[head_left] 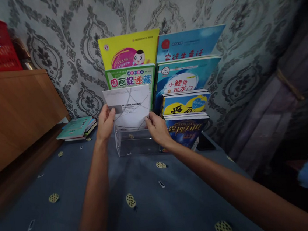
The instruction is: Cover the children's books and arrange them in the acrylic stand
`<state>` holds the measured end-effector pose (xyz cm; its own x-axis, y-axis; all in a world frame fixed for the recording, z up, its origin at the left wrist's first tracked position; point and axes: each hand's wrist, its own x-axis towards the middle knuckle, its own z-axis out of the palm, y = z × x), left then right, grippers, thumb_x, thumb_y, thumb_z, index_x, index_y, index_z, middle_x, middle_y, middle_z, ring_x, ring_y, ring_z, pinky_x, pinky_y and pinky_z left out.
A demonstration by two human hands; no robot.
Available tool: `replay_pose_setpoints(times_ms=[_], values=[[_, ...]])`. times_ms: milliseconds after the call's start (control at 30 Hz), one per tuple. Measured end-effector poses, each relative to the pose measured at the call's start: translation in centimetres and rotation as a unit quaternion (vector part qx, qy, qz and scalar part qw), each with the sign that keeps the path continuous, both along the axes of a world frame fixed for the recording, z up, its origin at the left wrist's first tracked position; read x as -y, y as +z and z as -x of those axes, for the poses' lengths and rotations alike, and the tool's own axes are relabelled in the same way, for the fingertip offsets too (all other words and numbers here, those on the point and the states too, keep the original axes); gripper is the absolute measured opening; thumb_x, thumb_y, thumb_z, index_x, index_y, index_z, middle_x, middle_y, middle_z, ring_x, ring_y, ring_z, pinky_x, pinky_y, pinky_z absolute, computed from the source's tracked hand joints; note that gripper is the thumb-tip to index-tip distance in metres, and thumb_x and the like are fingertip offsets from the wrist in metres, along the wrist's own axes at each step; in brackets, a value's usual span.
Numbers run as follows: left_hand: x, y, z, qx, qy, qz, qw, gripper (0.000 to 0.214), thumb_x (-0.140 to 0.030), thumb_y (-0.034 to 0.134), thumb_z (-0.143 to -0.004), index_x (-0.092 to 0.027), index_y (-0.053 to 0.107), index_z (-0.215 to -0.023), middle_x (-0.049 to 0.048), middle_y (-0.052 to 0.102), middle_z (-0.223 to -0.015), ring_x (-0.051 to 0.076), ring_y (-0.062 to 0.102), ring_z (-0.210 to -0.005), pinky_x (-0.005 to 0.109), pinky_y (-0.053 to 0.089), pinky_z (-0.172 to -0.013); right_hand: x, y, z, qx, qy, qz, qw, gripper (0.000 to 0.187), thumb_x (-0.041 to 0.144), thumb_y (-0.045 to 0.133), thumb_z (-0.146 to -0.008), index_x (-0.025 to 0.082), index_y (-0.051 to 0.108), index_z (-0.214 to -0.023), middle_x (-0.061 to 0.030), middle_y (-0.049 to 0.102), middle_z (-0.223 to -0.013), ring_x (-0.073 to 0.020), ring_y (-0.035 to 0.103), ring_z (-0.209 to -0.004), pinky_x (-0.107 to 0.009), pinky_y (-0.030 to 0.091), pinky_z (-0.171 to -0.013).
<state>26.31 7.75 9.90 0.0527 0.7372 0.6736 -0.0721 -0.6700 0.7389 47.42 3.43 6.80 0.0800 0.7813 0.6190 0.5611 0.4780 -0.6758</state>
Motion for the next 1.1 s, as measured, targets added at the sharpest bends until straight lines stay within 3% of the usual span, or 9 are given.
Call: replay_pose_setpoints(times_ms=[133,300,500,767,1100], values=[[-0.5,-0.2,0.0,0.002,0.011,-0.020,1.000,0.042,-0.057,0.064,-0.091,-0.021,0.068,-0.111,0.0069,0.072,-0.119,0.024,0.063,-0.120,0.037,0.048,-0.108,-0.4,-0.5,0.1,0.005,0.000,0.025,1.000,0.018,0.038,0.048,-0.095,0.025,0.054,-0.085,-0.0014,0.057,-0.073,-0.0227,0.059,-0.072,-0.034,0.050,-0.068],[-0.9,-0.5,0.2,-0.007,0.028,-0.023,0.999,0.038,-0.052,0.062,-0.093,-0.018,0.070,-0.109,0.0070,0.073,-0.111,0.023,0.065,-0.111,0.035,0.052,-0.097,-0.8,-0.8,0.1,0.017,0.002,0.048,0.999,0.017,0.036,0.047,-0.095,0.024,0.057,-0.090,-0.0023,0.058,-0.073,-0.0234,0.060,-0.071,-0.037,0.052,-0.069],[-1.2,-0.8,0.2,-0.019,0.081,-0.028,0.996,0.032,-0.048,0.060,-0.094,-0.019,0.070,-0.105,0.0057,0.073,-0.102,0.021,0.065,-0.101,0.034,0.054,-0.091,-1.2,-1.1,0.1,0.019,-0.002,0.042,0.999,0.014,0.033,0.046,-0.094,0.024,0.057,-0.091,-0.0028,0.058,-0.074,-0.0240,0.061,-0.075,-0.038,0.052,-0.072],[-1.5,-0.9,0.4,-0.024,0.089,-0.027,0.995,0.023,-0.040,0.056,-0.096,-0.020,0.067,-0.098,0.0034,0.069,-0.093,0.017,0.063,-0.090,0.026,0.053,-0.078,-2.1,-1.6,0.1,-0.003,0.001,0.024,1.000,0.013,0.031,0.046,-0.093,0.025,0.055,-0.100,-0.0048,0.057,-0.078,-0.0263,0.062,-0.074,-0.042,0.052,-0.071],[-1.1,-0.8,0.2,-0.030,0.109,-0.003,0.994,0.021,-0.037,0.056,-0.097,-0.020,0.063,-0.087,-0.0001,0.057,-0.076,0.014,0.054,-0.068,0.021,0.040,-0.055,-1.9,-0.5,0.3,0.036,-0.055,0.017,0.998,0.013,0.028,0.045,-0.091,0.023,0.053,-0.099,-0.0061,0.061,-0.081,-0.0280,0.061,-0.078,-0.043,0.048,-0.077]])
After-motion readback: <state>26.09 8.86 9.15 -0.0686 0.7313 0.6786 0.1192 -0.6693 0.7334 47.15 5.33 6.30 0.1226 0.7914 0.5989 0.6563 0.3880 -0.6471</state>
